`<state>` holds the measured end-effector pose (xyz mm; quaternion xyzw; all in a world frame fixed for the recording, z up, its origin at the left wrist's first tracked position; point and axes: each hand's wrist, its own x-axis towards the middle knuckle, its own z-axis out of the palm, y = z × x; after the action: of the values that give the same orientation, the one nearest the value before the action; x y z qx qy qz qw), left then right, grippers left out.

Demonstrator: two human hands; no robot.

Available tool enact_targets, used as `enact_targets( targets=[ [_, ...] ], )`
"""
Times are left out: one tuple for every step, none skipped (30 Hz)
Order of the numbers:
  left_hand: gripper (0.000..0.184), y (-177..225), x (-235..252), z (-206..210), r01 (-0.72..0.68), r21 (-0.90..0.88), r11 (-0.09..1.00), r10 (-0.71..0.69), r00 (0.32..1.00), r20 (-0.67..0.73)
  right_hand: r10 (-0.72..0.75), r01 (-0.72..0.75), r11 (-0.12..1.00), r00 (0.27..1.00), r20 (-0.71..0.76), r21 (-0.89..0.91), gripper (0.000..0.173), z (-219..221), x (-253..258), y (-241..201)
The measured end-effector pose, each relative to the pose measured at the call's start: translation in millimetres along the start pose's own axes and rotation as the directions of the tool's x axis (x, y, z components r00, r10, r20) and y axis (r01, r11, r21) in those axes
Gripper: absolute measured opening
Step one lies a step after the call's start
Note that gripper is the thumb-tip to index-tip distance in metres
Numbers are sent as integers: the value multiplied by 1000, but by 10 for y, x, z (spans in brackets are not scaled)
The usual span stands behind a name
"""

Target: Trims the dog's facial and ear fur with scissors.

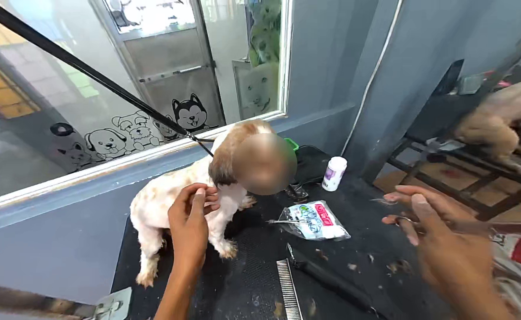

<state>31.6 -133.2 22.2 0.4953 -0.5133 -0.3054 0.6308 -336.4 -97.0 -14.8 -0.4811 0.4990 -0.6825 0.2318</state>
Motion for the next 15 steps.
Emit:
enact_targets(
  targets=[
    [30, 57, 26, 71, 86, 26, 996, -87, 994, 63, 4, -4, 1000, 1000, 28, 11, 30, 42, 26, 30],
    [33, 70, 32, 153, 175, 32, 984, -177, 975, 135, 8, -8, 1000, 999, 41, 19, 30, 99, 59, 64],
    [34, 42, 32, 244, 265, -1, 964, -259, 943, 208, 13, -14, 999, 999, 42, 29, 29, 157, 108, 97],
    [35, -22, 24, 323, 344, -76, 936, -313, 910, 271, 22, -24, 999, 999, 38, 43, 29, 211, 152, 125],
    [35, -119, 15, 389, 404, -190, 895, -337, 891, 305, 34, -36, 998, 999, 35, 58, 29, 256, 175, 147],
    [34, -226, 12, 438, 426, -322, 845, -334, 892, 303, 42, -45, 996, 999, 34, 71, 29, 291, 183, 168],
    [34, -329, 28, 463, 413, -447, 793, -314, 907, 281, 44, -47, 996, 998, 42, 79, 29, 313, 184, 192],
    [33, -404, 55, 481, 388, -576, 719, -299, 922, 248, 41, -46, 995, 997, 60, 85, 29, 314, 177, 226],
    [33, -438, 77, 499, 375, -694, 614, -308, 924, 226, 35, -42, 995, 996, 80, 87, 29, 293, 168, 276],
    [34, -424, 96, 523, 376, -791, 482, -354, 910, 217, 33, -42, 995, 994, 105, 87, 30, 255, 155, 333],
    [37, -394, 127, 557, 378, -851, 365, -418, 883, 212, 35, -47, 995, 991, 128, 90, 29, 216, 140, 389],
    [43, -375, 165, 598, 375, -880, 291, -467, 859, 211, 48, -62, 994, 988, 148, 95, 29, 180, 121, 441],
    [48, -386, 183, 629, 378, -893, 246, -482, 847, 226, 65, -81, 992, 984, 165, 95, 29, 145, 92, 480],
    [49, -415, 180, 651, 380, -900, 215, -465, 850, 248, 87, -105, 990, 980, 177, 93, 28, 108, 58, 513],
    [49, -436, 178, 673, 383, -904, 190, -441, 856, 270, 106, -125, 988, 977, 185, 92, 28, 72, 28, 538]
  ],
)
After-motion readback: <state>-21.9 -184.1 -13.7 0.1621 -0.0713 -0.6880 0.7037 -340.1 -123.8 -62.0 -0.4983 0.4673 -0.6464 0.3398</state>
